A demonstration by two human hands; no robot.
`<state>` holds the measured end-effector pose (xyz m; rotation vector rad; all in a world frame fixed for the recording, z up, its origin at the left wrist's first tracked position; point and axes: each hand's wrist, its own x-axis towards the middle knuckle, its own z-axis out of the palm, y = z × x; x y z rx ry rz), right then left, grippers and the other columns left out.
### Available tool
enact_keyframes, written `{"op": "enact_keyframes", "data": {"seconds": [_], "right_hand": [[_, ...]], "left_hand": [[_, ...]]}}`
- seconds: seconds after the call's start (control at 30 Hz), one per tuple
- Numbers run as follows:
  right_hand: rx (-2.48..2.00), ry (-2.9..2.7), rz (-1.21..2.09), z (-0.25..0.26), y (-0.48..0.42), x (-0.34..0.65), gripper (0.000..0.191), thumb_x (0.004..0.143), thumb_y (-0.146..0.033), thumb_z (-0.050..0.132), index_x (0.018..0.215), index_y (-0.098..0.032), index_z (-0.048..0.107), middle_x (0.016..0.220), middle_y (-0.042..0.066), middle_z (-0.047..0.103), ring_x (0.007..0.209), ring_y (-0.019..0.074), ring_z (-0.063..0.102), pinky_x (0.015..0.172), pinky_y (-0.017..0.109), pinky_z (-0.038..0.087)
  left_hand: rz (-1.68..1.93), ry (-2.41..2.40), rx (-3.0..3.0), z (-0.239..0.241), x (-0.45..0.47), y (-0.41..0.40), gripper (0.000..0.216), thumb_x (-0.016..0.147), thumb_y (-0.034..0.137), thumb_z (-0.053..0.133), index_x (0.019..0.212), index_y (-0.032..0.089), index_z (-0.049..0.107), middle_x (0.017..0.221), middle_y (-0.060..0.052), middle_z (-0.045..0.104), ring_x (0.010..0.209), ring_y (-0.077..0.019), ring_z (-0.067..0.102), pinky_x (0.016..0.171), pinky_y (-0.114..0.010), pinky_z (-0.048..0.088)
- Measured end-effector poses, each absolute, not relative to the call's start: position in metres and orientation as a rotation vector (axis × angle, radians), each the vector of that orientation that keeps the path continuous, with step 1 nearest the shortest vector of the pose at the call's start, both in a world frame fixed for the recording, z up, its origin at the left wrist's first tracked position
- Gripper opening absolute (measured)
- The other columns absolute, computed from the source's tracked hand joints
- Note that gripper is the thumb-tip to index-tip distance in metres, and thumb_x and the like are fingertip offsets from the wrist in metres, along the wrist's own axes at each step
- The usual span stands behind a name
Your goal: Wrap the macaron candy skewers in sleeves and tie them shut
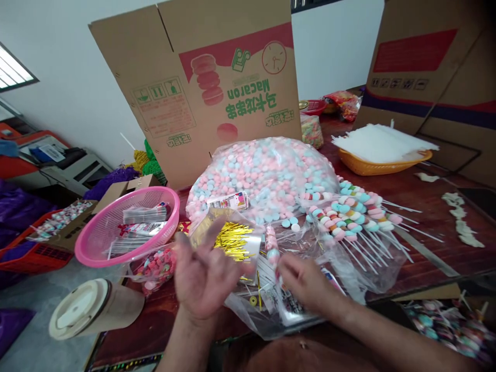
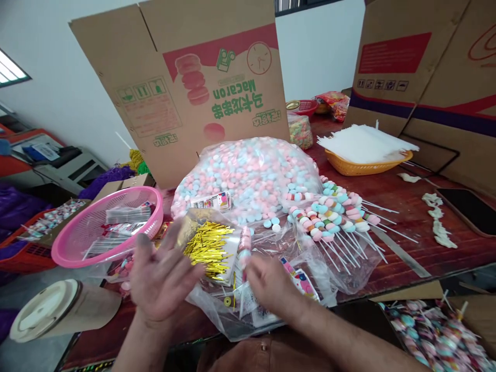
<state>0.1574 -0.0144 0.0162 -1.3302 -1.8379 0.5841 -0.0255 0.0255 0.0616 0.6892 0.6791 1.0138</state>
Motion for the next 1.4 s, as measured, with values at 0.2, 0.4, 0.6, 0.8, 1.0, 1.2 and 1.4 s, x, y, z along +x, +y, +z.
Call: {"op": "enact_keyframes", "data": {"seconds": [0.2,0.4,0.6,0.8,1.0,1.2,1.4], "right_hand": [[-1.202,-1.936,0.45,0.014,-0.025,0.147,0.022,0.084,-0.016,0.035,0.065,-0.018,0.045,0.055,0.0,0.051,0.049,0.0113,0.043,0.048,0.024,0.028],[-1.315,-1.956,0.406,0.012,-0.019,0.148,0.022,0.084,-0.017,0.035,0.065,-0.018,0.046,0.055,0.002,0.054,0.049,0.012,0.046,0.048,0.024,0.028],[-1.4,-1.728,0.732,0.02,-0.02,0.146,0.017,0.08,-0.019,0.038,0.066,-0.018,0.047,0.06,0.001,0.054,0.054,0.0112,0.046,0.051,0.023,0.031],[-1.203,-1.054,1.521,0.018,-0.023,0.128,0.029,0.078,-0.043,0.047,0.063,-0.019,0.042,0.046,-0.007,0.036,0.042,0.0067,0.03,0.041,0.019,0.025],[-1.219,-0.943,1.779,0.004,-0.02,0.15,0.041,0.073,-0.057,0.051,0.06,-0.021,0.038,0.036,-0.01,0.03,0.033,0.0051,0.02,0.035,0.019,0.014],[-1.317,-1.188,1.296,0.005,-0.022,0.17,0.031,0.076,-0.047,0.056,0.084,-0.017,0.055,0.077,0.002,0.061,0.068,0.014,0.054,0.06,0.026,0.043],[-1.397,-0.696,0.938,-0.014,-0.042,0.25,0.023,0.074,-0.044,0.061,0.077,-0.024,0.051,0.056,-0.004,0.05,0.037,0.0058,0.038,0.037,0.023,0.03]], "left_hand": [[0.563,0.857,0.838,0.029,-0.005,0.014,0.05,0.081,0.058,0.043,0.094,0.016,0.067,0.076,-0.006,0.07,0.076,-0.0215,0.063,0.077,-0.034,0.046],[0.845,0.518,0.602,0.042,-0.003,0.01,0.069,0.081,0.068,0.022,0.108,0.018,0.061,0.064,-0.005,0.068,0.062,-0.0191,0.064,0.074,-0.036,0.047],[0.515,0.81,0.879,0.028,-0.006,0.004,0.055,0.085,0.056,0.034,0.096,0.013,0.066,0.076,-0.007,0.069,0.079,-0.0216,0.064,0.083,-0.037,0.045],[0.69,0.959,0.977,0.018,0.02,0.001,0.037,0.082,0.047,0.05,0.09,0.014,0.064,0.093,-0.006,0.066,0.098,-0.0208,0.056,0.094,-0.033,0.037],[0.861,0.952,0.813,0.017,0.026,0.008,0.025,0.073,0.04,0.061,0.072,0.014,0.061,0.07,-0.003,0.062,0.069,-0.0158,0.056,0.068,-0.026,0.041],[0.723,1.04,1.371,0.006,0.048,0.005,0.025,0.08,0.037,0.05,0.069,0.017,0.059,0.065,-0.002,0.057,0.064,-0.0147,0.048,0.062,-0.025,0.038],[0.135,1.07,1.993,-0.001,0.051,0.001,0.028,0.082,0.035,0.043,0.069,0.02,0.063,0.064,-0.006,0.06,0.061,-0.0196,0.053,0.06,-0.03,0.038]]}}
